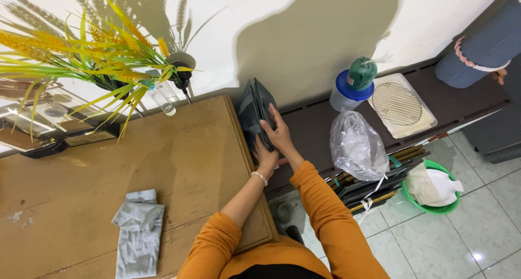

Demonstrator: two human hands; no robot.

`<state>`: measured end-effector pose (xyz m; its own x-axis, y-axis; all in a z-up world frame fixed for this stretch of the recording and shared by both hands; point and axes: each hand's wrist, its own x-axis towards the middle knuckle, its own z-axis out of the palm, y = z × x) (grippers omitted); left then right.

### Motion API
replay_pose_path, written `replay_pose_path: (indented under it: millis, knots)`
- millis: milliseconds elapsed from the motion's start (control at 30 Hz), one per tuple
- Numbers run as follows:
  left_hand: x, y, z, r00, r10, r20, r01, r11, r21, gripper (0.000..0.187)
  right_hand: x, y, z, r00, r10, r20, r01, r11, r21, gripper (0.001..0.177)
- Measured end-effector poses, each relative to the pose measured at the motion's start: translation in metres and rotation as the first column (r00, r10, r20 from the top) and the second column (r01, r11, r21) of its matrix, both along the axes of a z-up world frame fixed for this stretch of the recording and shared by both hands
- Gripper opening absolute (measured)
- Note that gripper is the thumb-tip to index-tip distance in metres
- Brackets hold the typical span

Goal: The person is wiping down and tidying the surfaces of furniture.

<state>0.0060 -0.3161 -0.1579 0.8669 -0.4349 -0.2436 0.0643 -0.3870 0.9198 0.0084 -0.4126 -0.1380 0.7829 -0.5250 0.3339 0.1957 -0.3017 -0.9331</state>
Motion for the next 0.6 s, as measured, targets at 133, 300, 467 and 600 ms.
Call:
replay_pose_path:
  millis: [133,300,467,600]
  knots:
    - [0.001,0.004,-0.028,1.0,0.0,0.016,-0.001,1.0,0.016,0.104,-0.02,-0.003,-0.012,0.999,-0.05,-0.01,0.05,0.998,0.023,0.073]
    - [-0.005,0.008,-0.047,0.982,0.008,0.187,-0.005,1.0,-0.019,0.102,-0.034,-0.006,-0.057,0.992,-0.103,0.076,0.111,0.987,-0.114,0.064]
    - [-0.027,0.033,-0.032,0.975,-0.019,0.22,0.035,0.997,-0.072,0.098,-0.036,-0.018,-0.078,0.996,-0.013,-0.091,0.024,0.993,0.117,0.064]
    - [-0.052,0.066,0.001,0.976,-0.094,0.198,0.128,0.977,-0.169,0.096,-0.036,-0.031,-0.097,0.988,-0.134,0.079,0.128,0.988,0.081,0.059]
